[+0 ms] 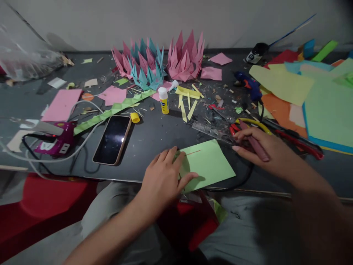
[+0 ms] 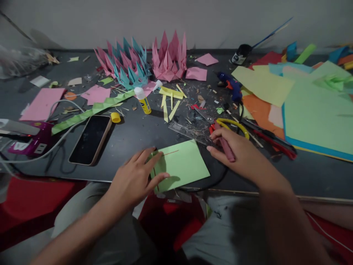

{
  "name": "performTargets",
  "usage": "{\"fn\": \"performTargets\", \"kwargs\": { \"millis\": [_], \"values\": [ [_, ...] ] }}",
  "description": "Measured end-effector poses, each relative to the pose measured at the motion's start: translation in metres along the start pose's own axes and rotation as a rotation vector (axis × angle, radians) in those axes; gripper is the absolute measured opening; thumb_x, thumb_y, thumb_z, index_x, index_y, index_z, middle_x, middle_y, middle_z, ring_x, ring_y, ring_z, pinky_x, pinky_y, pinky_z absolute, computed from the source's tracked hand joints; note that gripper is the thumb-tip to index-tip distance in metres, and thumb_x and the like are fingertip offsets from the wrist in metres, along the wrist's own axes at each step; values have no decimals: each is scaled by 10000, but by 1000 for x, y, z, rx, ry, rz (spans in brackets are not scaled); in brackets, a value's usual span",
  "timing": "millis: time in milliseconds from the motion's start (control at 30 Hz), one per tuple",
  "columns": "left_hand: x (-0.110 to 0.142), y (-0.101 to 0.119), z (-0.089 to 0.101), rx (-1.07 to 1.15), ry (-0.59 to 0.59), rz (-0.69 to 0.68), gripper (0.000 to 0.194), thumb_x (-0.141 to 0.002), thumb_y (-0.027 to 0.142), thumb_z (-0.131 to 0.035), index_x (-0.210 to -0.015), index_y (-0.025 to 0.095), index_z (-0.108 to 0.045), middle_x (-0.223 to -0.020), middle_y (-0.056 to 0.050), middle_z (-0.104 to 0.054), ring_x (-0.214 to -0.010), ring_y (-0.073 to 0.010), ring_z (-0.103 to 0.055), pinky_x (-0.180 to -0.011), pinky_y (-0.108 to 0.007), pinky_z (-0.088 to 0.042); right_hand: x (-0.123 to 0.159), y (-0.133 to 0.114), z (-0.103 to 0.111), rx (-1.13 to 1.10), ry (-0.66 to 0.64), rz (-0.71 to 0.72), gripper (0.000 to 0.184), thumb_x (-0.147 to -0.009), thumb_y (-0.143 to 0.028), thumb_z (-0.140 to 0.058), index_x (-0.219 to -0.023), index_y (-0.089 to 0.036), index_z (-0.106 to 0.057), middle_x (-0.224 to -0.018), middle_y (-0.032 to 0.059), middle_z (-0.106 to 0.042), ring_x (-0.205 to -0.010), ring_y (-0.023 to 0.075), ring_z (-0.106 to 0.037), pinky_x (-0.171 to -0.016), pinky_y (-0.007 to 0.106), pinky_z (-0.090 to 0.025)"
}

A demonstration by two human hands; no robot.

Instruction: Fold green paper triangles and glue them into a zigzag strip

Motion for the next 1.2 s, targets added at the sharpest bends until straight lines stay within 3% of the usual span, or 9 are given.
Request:
{"fn": "performTargets", "kwargs": {
  "millis": [100,267,367,467,567,700,833,933,1200],
  "values": [
    [16,8,1,-123,-46,122,532,-874,510,-389,-1216,119,-504,-1042,-141,-595,-871,-252,-589,-672,-363,-511,-1,-1,2,-2,5,29,255,-784,-440,-535,-928,-238,-476,-946,66,-615,-794,224,-611,-660,358,-486],
    [27,14,11,-170,-70,142,492,-813,532,-491,-1027,103,-602,-773,-92,-614,-695,-250,-605,-605,-390,-502,-3,-3,2,7,6,54,232,-797,-417,-532,-936,-239,-480,-973,67,-611,-818,220,-615,-663,346,-489],
    [21,13,16,-93,-2,80,441,-821,522,-484,-989,129,-590,-906,-111,-629,-814,-272,-604,-669,-419,-505,-4,-4,1,25,5,69,222,-796,-407,-541,-936,-244,-487,-955,54,-620,-797,211,-621,-654,340,-491],
    [14,21,12,6,74,-102,407,-824,453,-525,-1073,132,-538,-1182,-129,-558,-1069,-270,-525,-877,-426,-453,-3,-4,-1,25,-5,95,228,-790,-399,-555,-950,-252,-488,-984,55,-623,-820,219,-623,-669,353,-499],
    [13,31,-3,62,18,-213,368,-802,356,-590,-1097,149,-514,-1240,-102,-531,-1133,-242,-488,-915,-377,-443,0,-7,-5,-14,-20,161,247,-779,-373,-580,-978,-261,-488,-1029,54,-621,-899,232,-616,-744,386,-503],
    [16,36,-9,80,21,-167,303,-801,297,-591,-1056,147,-526,-1174,-96,-569,-1054,-236,-537,-830,-370,-493,5,-13,-15,-66,-46,246,262,-784,-345,-587,-1015,-262,-496,-1055,55,-625,-972,230,-605,-839,406,-486],
    [16,37,2,131,162,-163,254,-836,349,-523,-956,128,-563,-1071,-105,-617,-971,-238,-574,-772,-368,-514,8,-18,-24,-106,-53,302,190,-802,-326,-569,-967,-247,-518,-1056,71,-637,-964,224,-611,-835,398,-493],
    [13,36,3,109,229,-161,268,-857,318,-489,-1032,127,-555,-1138,-110,-598,-1046,-248,-549,-828,-383,-497,8,-20,-29,-129,-60,339,157,-816,-297,-555,-960,-242,-526,-1049,76,-643,-981,212,-604,-831,377,-498],
    [9,35,-18,63,91,-123,395,-856,345,-494,-1190,134,-484,-1277,-111,-518,-1168,-255,-477,-942,-403,-435,9,-19,-33,-97,-52,383,169,-793,-284,-587,-953,-251,-543,-1050,68,-659,-985,220,-608,-831,403,-498]
  ]
}}
Point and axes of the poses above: each hand's wrist, its own x-axis away from the middle knuckle, its own z-axis out of the back of the hand, y = z × x, the point moved 6 cm from there along -x, towards the middle knuckle
